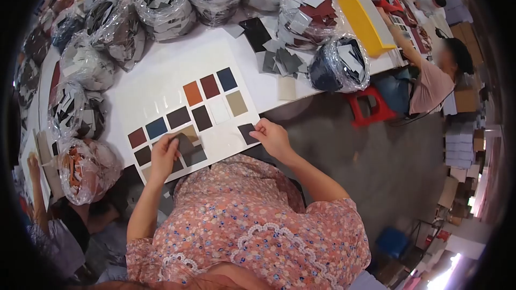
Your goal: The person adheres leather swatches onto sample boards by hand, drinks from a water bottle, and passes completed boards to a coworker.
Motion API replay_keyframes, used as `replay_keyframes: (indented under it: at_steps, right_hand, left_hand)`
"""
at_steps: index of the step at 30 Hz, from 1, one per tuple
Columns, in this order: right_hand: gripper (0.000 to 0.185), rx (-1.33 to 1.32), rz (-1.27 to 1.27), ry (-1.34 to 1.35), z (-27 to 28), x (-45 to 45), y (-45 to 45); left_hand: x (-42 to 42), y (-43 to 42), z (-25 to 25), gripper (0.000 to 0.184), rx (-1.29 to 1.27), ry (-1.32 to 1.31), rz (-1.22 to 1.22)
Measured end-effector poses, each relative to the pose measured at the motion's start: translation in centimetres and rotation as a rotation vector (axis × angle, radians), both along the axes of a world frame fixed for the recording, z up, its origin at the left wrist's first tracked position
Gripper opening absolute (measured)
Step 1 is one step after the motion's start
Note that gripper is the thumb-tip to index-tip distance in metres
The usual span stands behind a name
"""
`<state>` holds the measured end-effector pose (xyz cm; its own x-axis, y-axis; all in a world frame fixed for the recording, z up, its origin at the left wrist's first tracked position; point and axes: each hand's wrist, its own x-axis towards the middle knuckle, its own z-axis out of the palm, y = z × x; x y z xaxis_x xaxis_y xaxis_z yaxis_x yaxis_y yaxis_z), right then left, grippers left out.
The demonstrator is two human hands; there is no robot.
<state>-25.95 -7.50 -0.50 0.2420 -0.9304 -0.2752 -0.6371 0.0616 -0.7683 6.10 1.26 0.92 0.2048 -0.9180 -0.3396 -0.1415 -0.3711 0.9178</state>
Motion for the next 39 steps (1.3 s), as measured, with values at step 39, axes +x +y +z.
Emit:
replay_keyframes:
  at_steps: [39]
  right_hand:
    - [0.030, -0.724, 0.455, 0.134, 0.1, 1.8, 1.3]
  left_hand:
    - [-5.9, -1.2, -2.8, 0.016, 0.115, 0.145, -0.031]
